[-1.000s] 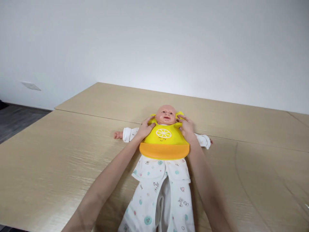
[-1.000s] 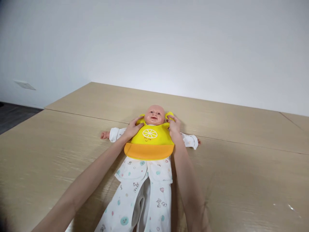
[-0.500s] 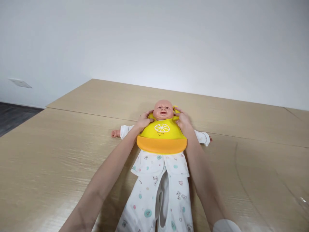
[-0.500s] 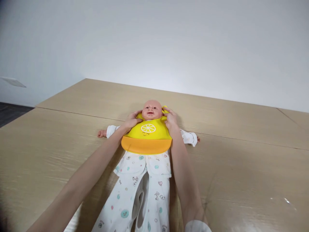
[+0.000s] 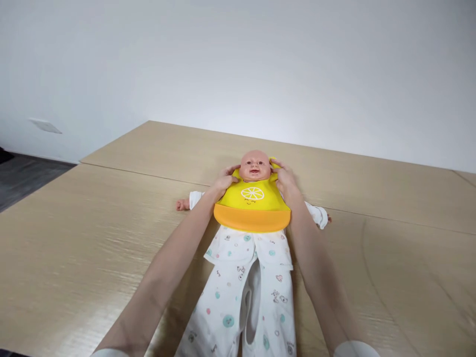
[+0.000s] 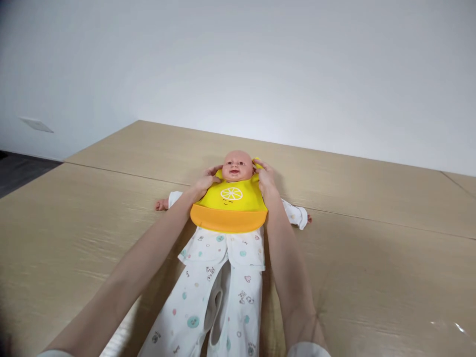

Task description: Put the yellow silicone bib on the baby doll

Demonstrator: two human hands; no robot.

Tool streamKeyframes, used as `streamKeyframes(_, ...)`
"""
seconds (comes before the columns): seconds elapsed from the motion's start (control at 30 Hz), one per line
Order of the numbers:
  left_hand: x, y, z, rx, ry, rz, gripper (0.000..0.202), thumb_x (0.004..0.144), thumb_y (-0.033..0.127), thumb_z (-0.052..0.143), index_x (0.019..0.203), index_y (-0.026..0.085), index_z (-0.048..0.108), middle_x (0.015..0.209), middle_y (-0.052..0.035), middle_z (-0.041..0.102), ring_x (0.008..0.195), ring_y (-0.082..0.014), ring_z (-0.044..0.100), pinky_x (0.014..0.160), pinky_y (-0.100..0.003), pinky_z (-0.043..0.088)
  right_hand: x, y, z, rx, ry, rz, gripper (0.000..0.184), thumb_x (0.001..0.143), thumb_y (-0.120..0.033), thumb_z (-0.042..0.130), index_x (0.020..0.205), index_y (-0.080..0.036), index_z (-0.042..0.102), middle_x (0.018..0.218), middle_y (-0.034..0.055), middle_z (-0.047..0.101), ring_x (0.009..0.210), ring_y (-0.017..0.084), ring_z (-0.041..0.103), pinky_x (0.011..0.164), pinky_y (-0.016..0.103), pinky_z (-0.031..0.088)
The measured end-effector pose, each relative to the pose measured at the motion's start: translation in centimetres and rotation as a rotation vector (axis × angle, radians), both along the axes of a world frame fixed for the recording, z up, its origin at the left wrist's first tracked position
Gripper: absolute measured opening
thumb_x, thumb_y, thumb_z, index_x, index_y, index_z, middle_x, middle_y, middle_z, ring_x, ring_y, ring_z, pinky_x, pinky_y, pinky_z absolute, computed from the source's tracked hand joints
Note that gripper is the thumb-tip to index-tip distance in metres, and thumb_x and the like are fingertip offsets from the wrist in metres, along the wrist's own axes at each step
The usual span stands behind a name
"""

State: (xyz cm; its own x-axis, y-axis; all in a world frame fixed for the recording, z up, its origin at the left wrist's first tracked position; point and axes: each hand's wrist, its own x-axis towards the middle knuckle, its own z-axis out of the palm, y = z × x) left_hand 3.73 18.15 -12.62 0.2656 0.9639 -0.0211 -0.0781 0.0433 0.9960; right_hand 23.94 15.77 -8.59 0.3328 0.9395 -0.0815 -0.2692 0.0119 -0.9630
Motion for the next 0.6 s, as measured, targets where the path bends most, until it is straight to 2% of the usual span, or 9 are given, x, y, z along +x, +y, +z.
streamKeyframes(0.1,0.1,0.5,-0.1,-0.017,-0.005,0.010,0.070,0.056,0.006,0.055,0.124,0.019,0.057,0.130,-0.0087,0.056,0.106,-0.0262,0.060,0.089,-0.039,0.051,0.0,0.1,0.5,-0.017,0.020,0.008,0.045,0.064,-0.004,0.043,0.103,-0.011,0.061,0.110,0.0069,0.064,0.073,0.007,0.056,0.063,0.017,0.043)
streamKeyframes(0.23,0.2,0.3,-0.3,-0.037,-0.026,0.025,0.067,0.057,0.007,0.056,0.122,0.019,0.058,0.128,-0.0096,0.057,0.099,-0.0252,0.063,0.084,-0.038,0.053,0.1,0.3,0.0,-0.018,0.011,-0.009,0.046,0.063,0.001,0.042,0.102,-0.011,0.062,0.116,0.0066,0.061,0.083,0.007,0.058,0.071,0.017,0.044)
streamKeyframes(0.47,0.4,-0.4,0.4,-0.160,-0.086,0.056,0.066,0.061,0.015,0.061,0.127,0.019,0.053,0.095,-0.0102,0.070,0.076,-0.0245,0.068,0.074,-0.041,0.055,-0.2,0.3,-1.0,0.005,0.049,-0.039,0.039,0.065,-0.002,0.050,0.101,-0.010,0.062,0.116,0.0082,0.062,0.091,0.010,0.058,0.078,0.020,0.046)
streamKeyframes(0.6,0.8,-0.3,1.0,-0.203,-0.124,0.049,0.065,0.060,0.013,0.060,0.124,0.017,0.055,0.092,-0.0100,0.071,0.074,-0.0234,0.067,0.072,-0.038,0.055,-0.2,0.6,-1.1,-0.011,0.074,-0.048,0.033,0.066,-0.006,0.053,0.097,-0.010,0.062,0.114,0.0093,0.062,0.093,0.011,0.059,0.081,0.021,0.047)
